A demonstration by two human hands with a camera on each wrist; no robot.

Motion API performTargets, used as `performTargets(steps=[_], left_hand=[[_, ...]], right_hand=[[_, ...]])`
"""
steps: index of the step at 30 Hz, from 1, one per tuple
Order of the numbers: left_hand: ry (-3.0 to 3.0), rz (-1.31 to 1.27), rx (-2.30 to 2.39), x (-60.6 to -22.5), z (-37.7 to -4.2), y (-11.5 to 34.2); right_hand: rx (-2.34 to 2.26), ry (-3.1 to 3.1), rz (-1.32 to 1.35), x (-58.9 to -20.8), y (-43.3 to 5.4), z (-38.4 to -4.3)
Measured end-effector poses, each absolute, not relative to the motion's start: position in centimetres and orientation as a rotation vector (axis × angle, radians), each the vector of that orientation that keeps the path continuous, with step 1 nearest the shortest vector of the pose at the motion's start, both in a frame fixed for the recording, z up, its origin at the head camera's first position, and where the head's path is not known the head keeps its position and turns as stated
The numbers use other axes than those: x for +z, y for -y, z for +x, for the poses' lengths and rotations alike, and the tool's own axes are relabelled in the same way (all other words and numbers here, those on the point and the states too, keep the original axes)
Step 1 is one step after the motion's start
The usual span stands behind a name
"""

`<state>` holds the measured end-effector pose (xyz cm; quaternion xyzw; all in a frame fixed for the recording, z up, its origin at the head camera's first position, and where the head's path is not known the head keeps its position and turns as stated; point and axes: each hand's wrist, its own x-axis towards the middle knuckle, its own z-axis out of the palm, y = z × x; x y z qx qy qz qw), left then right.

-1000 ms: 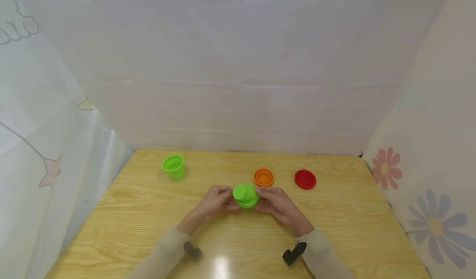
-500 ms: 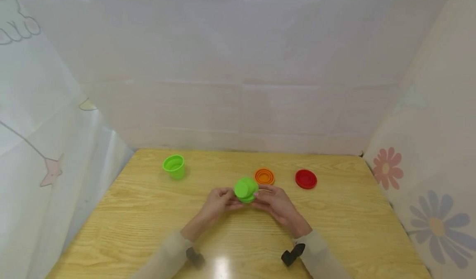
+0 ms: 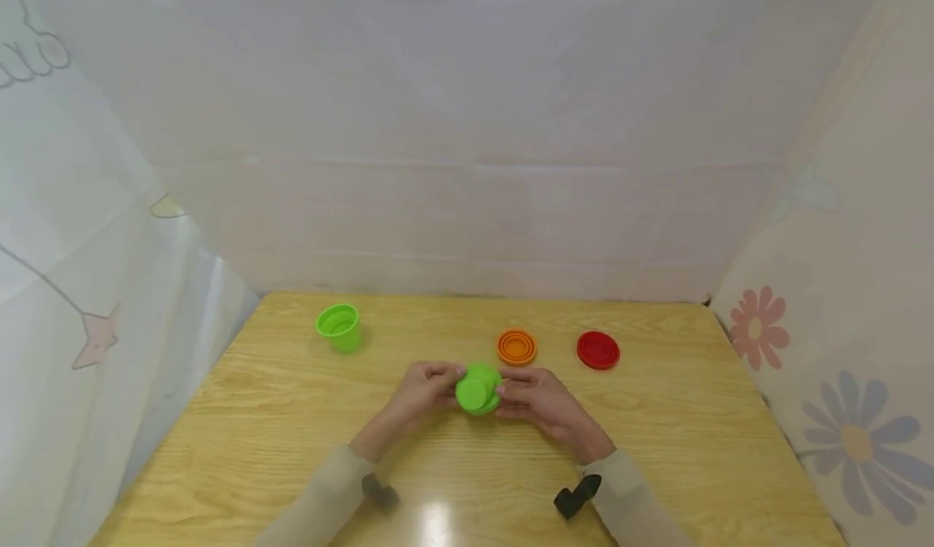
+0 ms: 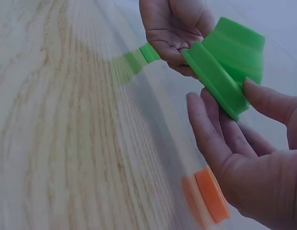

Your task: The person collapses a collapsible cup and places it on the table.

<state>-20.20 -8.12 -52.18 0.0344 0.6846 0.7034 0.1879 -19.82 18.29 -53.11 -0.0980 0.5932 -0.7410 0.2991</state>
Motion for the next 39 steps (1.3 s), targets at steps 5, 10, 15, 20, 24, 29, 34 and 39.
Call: performTargets(steps=[5,10,15,20,24,29,34,39], left_hand=[[-1.913,0.115,1.971,-52.2,-20.0,8.1],[-1.870,0.153,1.976,-52.4,-20.0,8.2],[-1.797,0.186,1.971,-52.6,-20.2,8.6],[-1.781,0.195,1.953,-52.6,-20.2,8.9],[-1.797,0.209,1.922,-52.5,-20.3,9.1],[-1.789,0.201,1.909,-52.4,-20.3,9.2],[-1.790,0.196,1.914,-52.2,-20.2,9.2],[-1.779,0.176,1.925,-52.1,-20.1,9.1]], right_hand=[[-1.995,-1.532,-0.248,-53.1,-18.5,-19.8],[-2.022,-1.550,-0.215,-53.0,-18.5,-19.9],[-2.048,-1.579,-0.122,-53.3,-18.3,-20.1],[-2.056,-1.585,-0.078,-53.5,-18.2,-20.2],[-2.052,-1.586,-0.076,-53.5,-18.2,-20.2],[-2.042,-1.568,-0.088,-53.3,-18.1,-20.0],[-2.050,-1.540,-0.106,-53.1,-18.0,-19.9],[-2.040,-1.542,-0.104,-53.2,-17.8,-20.1]])
